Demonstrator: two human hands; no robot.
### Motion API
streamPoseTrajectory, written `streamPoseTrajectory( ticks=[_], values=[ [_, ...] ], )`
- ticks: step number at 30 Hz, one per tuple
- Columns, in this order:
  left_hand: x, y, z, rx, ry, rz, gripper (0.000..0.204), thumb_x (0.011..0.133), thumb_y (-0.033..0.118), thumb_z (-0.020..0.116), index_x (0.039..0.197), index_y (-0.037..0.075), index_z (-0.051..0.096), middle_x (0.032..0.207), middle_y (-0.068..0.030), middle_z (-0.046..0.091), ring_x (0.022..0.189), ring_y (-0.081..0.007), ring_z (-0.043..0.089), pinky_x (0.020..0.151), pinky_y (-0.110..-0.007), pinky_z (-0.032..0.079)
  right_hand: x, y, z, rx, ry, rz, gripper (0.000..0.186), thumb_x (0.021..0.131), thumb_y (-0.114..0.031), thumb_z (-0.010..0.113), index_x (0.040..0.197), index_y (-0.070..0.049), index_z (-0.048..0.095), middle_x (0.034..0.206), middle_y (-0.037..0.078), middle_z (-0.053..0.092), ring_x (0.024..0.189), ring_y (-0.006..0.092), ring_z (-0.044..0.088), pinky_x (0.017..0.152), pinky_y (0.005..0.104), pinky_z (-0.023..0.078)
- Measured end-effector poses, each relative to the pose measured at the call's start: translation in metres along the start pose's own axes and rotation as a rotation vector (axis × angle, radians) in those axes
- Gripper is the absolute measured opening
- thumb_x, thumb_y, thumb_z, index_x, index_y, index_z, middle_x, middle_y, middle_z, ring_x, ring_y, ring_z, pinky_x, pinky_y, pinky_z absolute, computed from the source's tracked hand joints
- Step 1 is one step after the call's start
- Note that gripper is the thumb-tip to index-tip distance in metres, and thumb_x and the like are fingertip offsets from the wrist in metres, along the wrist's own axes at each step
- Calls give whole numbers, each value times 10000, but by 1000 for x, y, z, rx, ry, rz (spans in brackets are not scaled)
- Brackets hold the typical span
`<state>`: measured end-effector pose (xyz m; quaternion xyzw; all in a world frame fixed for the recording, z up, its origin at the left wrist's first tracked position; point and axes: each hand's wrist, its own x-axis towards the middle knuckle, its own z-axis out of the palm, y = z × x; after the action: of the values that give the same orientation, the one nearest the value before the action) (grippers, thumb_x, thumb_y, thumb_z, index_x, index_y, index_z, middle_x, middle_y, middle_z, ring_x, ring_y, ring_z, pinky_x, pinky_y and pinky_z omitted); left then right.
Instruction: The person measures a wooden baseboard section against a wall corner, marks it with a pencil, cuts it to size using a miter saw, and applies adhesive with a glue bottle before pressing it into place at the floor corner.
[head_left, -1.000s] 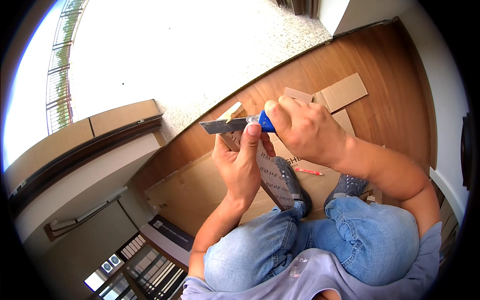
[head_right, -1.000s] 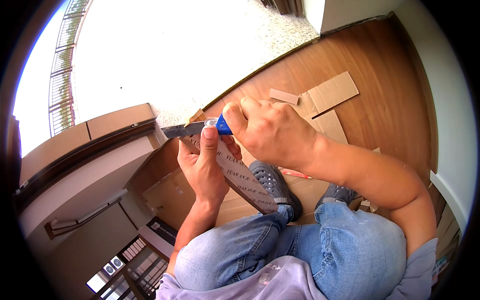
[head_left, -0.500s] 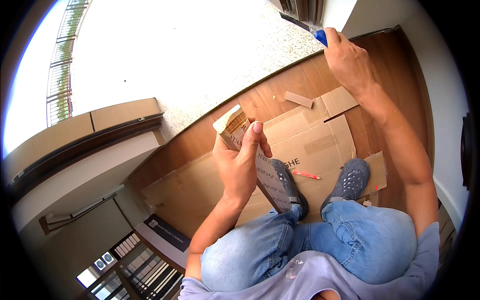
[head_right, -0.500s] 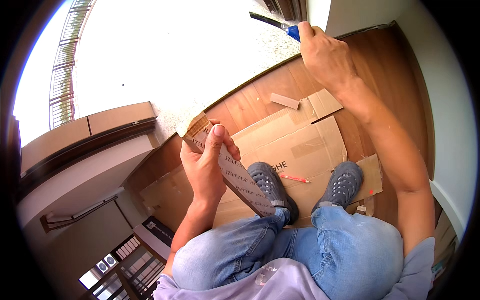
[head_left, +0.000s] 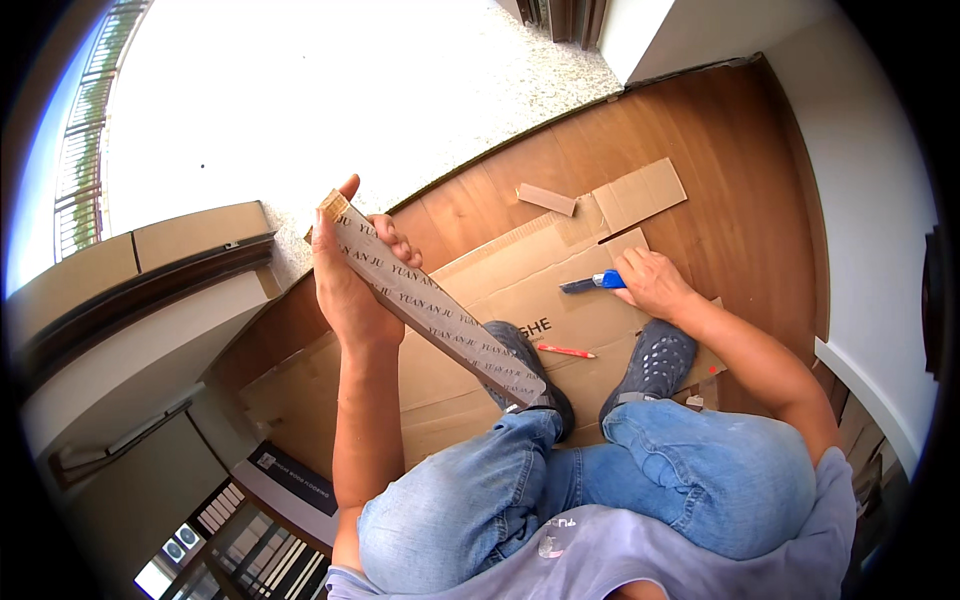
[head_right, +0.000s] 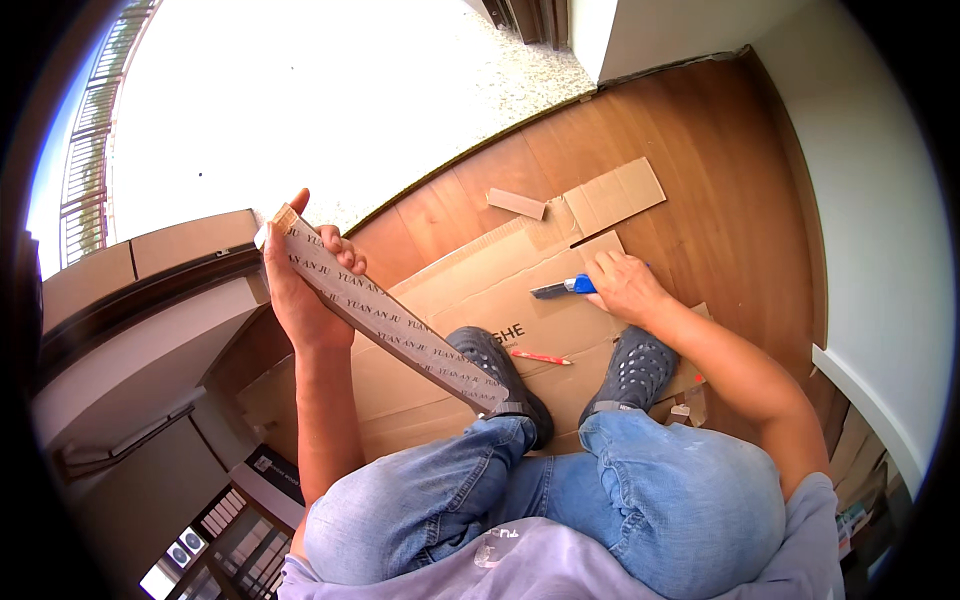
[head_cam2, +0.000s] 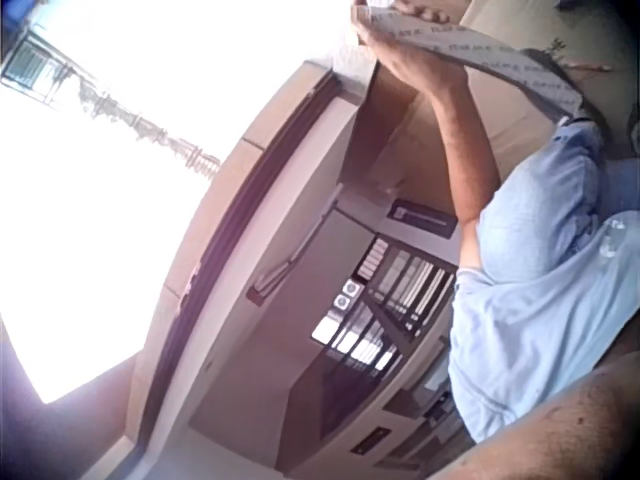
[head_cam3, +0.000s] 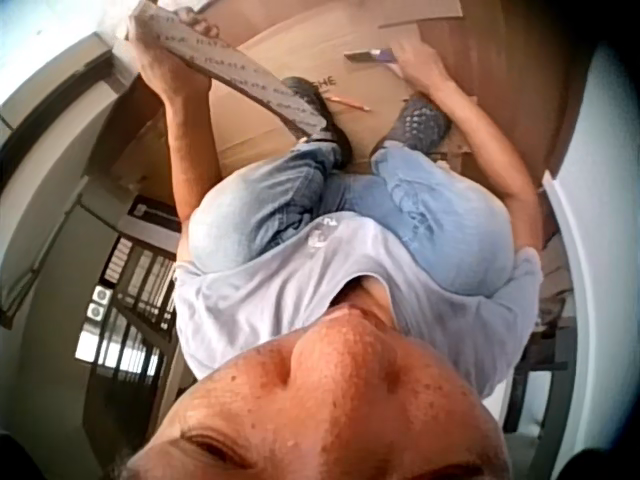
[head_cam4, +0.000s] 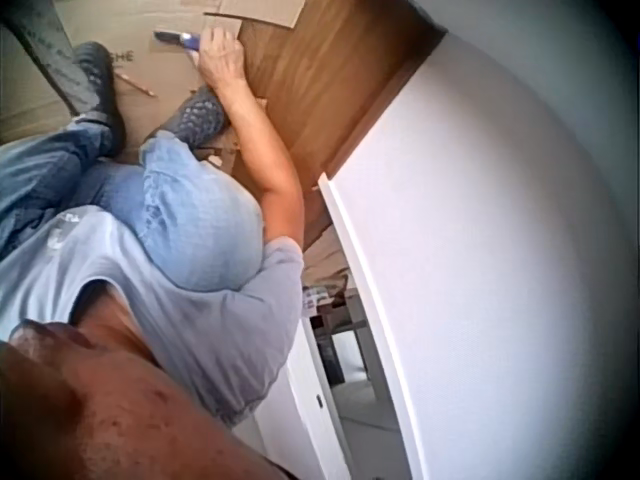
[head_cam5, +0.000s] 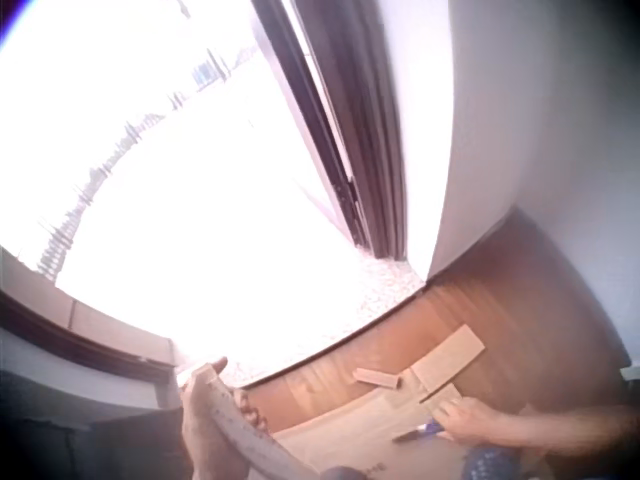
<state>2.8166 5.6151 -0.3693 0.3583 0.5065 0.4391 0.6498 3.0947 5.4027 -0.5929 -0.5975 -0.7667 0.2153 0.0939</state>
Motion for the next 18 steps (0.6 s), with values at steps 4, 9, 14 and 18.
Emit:
streamPoseTrajectory(
  ticks=[4,9,14,18],
  values=[
    [6,-16,1,15,-30,-62,756,1040,633,262,1437,26,476,739,-48,494,644,-161,499,607,-358,468,20,-13,-22,23,139,-31,411,805,-361,817,944,-18,637,967,138,616,937,309,604,828,421,529],
    [19,-32,7,-52,63,-66,648,1070,584,204,1510,156,411,822,-70,514,716,-191,535,734,-441,546,42,-74,-74,1061,-268,295,595,881,-447,746,1211,32,617,1179,176,654,1176,349,596,975,440,497],
    [16,-45,13,-99,143,-68,552,1100,549,251,1533,221,347,902,-101,536,816,-242,582,941,-579,559,34,-102,-82,579,114,-16,701,855,-299,768,1397,39,480,1239,211,632,1120,393,633,946,439,524],
    [15,-69,20,10,-42,-87,581,1093,558,364,1519,165,329,1070,-164,602,1047,-277,633,1047,-523,518,27,-67,-85,440,140,126,521,833,-75,689,1325,17,544,1141,193,634,1019,396,656,882,452,541]
  ],
)
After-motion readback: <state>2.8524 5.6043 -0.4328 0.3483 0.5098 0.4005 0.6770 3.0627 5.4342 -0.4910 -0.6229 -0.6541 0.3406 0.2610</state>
